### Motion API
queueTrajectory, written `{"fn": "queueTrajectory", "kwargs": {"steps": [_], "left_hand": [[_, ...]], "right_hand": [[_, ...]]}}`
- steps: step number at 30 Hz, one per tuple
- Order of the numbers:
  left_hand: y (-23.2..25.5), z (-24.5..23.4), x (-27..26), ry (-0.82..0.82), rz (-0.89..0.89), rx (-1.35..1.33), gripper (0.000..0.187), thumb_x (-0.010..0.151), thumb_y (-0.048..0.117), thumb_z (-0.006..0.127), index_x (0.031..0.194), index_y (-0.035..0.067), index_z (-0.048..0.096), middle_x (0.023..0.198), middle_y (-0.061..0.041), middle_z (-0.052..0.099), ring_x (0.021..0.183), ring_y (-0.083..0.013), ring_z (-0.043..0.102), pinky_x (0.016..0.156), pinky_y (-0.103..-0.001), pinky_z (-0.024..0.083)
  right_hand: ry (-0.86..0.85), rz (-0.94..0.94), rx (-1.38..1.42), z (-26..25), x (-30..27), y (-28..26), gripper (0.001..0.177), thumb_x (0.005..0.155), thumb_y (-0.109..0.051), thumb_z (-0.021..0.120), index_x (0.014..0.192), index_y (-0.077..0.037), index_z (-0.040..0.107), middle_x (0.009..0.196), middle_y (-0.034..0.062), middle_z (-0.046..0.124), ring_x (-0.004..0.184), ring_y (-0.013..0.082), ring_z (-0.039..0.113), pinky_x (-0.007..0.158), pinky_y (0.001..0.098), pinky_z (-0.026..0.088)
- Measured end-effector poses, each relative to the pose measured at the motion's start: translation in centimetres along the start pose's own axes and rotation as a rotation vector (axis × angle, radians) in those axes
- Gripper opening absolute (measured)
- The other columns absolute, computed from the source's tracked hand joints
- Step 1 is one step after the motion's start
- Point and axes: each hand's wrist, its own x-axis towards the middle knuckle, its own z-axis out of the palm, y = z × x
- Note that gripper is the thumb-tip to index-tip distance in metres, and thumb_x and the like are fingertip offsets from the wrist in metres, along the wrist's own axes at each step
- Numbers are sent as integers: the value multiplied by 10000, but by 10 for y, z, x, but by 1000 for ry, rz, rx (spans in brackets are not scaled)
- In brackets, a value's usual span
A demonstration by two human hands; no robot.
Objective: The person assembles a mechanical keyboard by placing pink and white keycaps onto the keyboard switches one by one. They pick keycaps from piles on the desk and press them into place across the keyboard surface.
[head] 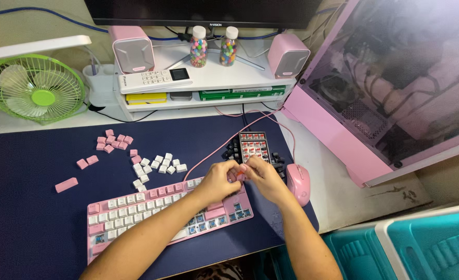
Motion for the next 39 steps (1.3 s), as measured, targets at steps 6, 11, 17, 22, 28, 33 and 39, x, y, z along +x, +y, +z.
{"fn": "queueTrajectory", "kwargs": {"steps": [6,11,17,22,28,33,39], "left_hand": [[-2,-3,12,-49,-173,-115,190,773,95,775,921,-6,710,795,-45,740,720,-95,710,668,-273,584],[-5,4,9,-41,-173,-217,223,788,73,800,957,-23,690,818,-44,733,734,-100,700,683,-272,592],[-4,3,3,-102,-257,-370,294,749,48,827,997,-27,686,805,-89,753,741,-134,731,693,-285,604],[-19,-3,7,-52,-221,-203,235,784,95,830,994,-8,800,851,-77,789,771,-113,726,721,-263,581],[-19,-8,10,-24,-235,-133,258,762,82,833,1001,-6,795,852,-87,783,758,-111,725,698,-258,581],[-14,-10,10,11,-274,-144,257,772,75,826,1011,-9,782,842,-104,785,740,-122,730,676,-251,580],[-25,-9,9,40,-172,-303,196,779,38,800,943,-41,725,878,-103,798,804,-126,773,722,-259,621]], "right_hand": [[112,-33,41,4,-7,-2,229,1026,-207,604,892,-22,609,800,-2,594,749,76,589,685,256,499],[187,-68,-2,6,-7,3,213,1027,-211,621,913,-39,569,789,-8,567,729,52,513,642,245,447],[306,-1,82,-8,-2,12,245,1007,-202,660,848,-35,579,696,-28,551,643,51,491,570,250,408],[112,124,-325,-19,-16,9,260,905,-187,755,765,-21,612,597,18,557,573,94,497,516,291,407],[-6,24,-665,-17,-28,-11,245,827,-181,803,827,-12,627,732,96,655,688,247,659,623,364,484],[108,-361,-470,-11,-24,-36,292,834,-81,790,1104,-24,695,1005,89,662,970,275,659,823,368,527],[53,-361,-421,1,-15,-46,261,819,-43,778,1070,-59,710,971,77,691,931,258,696,791,355,547]]}}
